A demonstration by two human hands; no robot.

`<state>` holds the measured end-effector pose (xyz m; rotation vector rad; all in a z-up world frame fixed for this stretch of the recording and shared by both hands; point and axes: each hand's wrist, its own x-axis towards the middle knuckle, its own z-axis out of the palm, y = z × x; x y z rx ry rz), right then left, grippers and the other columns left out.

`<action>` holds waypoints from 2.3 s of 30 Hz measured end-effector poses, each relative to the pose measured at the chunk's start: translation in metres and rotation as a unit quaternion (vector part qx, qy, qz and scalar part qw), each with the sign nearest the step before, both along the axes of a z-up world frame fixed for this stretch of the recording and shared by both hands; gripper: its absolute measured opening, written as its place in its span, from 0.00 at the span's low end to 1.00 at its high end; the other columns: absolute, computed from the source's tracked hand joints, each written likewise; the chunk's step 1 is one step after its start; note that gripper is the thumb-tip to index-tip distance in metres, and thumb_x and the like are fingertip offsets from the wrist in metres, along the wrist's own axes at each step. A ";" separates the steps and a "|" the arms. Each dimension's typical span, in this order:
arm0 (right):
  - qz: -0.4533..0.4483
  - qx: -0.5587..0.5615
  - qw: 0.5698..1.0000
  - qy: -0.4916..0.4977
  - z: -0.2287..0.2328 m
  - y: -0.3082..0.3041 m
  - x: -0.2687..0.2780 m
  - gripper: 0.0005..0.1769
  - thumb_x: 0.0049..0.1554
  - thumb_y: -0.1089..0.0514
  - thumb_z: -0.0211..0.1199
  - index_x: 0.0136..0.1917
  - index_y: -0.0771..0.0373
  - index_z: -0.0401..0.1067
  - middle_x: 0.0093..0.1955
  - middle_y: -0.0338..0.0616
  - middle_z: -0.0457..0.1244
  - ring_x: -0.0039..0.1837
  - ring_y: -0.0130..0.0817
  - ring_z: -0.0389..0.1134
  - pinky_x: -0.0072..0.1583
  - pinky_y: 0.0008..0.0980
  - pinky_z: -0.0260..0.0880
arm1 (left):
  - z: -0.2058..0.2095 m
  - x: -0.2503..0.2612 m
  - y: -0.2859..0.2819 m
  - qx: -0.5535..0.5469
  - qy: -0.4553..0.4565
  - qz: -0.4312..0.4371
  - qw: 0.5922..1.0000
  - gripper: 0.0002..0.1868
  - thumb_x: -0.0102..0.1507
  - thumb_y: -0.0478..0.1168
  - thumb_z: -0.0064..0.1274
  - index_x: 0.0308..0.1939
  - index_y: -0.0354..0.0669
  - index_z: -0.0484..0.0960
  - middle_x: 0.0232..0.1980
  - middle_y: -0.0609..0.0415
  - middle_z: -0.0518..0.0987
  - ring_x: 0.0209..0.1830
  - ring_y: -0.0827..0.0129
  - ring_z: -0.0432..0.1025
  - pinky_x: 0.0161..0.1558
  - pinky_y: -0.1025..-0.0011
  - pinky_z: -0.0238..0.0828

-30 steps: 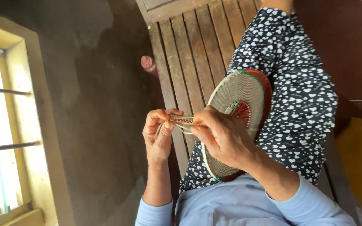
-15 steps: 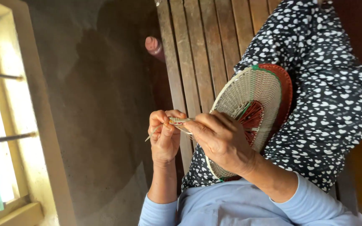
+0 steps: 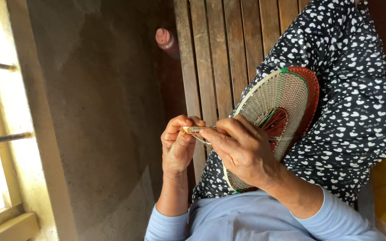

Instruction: Weaving the outer edge of a circular fan using thin bamboo or wood strips

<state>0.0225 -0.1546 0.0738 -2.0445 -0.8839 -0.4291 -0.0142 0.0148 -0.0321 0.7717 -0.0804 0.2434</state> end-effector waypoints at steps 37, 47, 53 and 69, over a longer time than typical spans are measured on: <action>0.002 0.027 1.000 0.006 0.006 -0.015 -0.007 0.11 0.60 0.65 0.63 0.55 0.57 0.80 0.40 0.41 0.59 0.39 0.36 0.61 0.44 0.34 0.69 | 0.055 -0.016 -0.010 0.145 0.068 0.062 0.985 0.17 0.63 0.32 0.58 0.50 0.17 0.78 0.45 0.21 0.80 0.43 0.48 0.81 0.43 0.64 0.84; 0.012 0.064 0.997 0.039 0.011 -0.026 -0.006 0.13 0.59 0.66 0.64 0.56 0.55 0.81 0.39 0.40 0.60 0.40 0.34 0.59 0.45 0.35 0.67 | 0.040 -0.016 -0.024 0.095 0.040 0.074 0.992 0.15 0.62 0.29 0.58 0.50 0.17 0.79 0.45 0.22 0.80 0.44 0.44 0.80 0.43 0.62 0.84; 0.059 0.136 0.985 0.090 0.015 -0.034 -0.003 0.12 0.58 0.68 0.64 0.54 0.58 0.82 0.38 0.40 0.63 0.40 0.30 0.58 0.45 0.31 0.65 | 0.055 -0.017 -0.031 0.137 0.019 0.067 0.988 0.14 0.59 0.27 0.60 0.48 0.20 0.81 0.44 0.25 0.81 0.43 0.43 0.81 0.43 0.60 0.85; 0.077 0.199 0.976 0.054 0.028 -0.068 -0.022 0.13 0.50 0.60 0.71 0.51 0.61 0.79 0.35 0.42 0.66 0.34 0.30 0.62 0.38 0.32 0.68 | 0.111 -0.026 -0.055 0.235 -0.042 0.051 0.970 0.16 0.55 0.28 0.68 0.44 0.22 0.84 0.44 0.32 0.83 0.42 0.52 0.82 0.45 0.60 0.84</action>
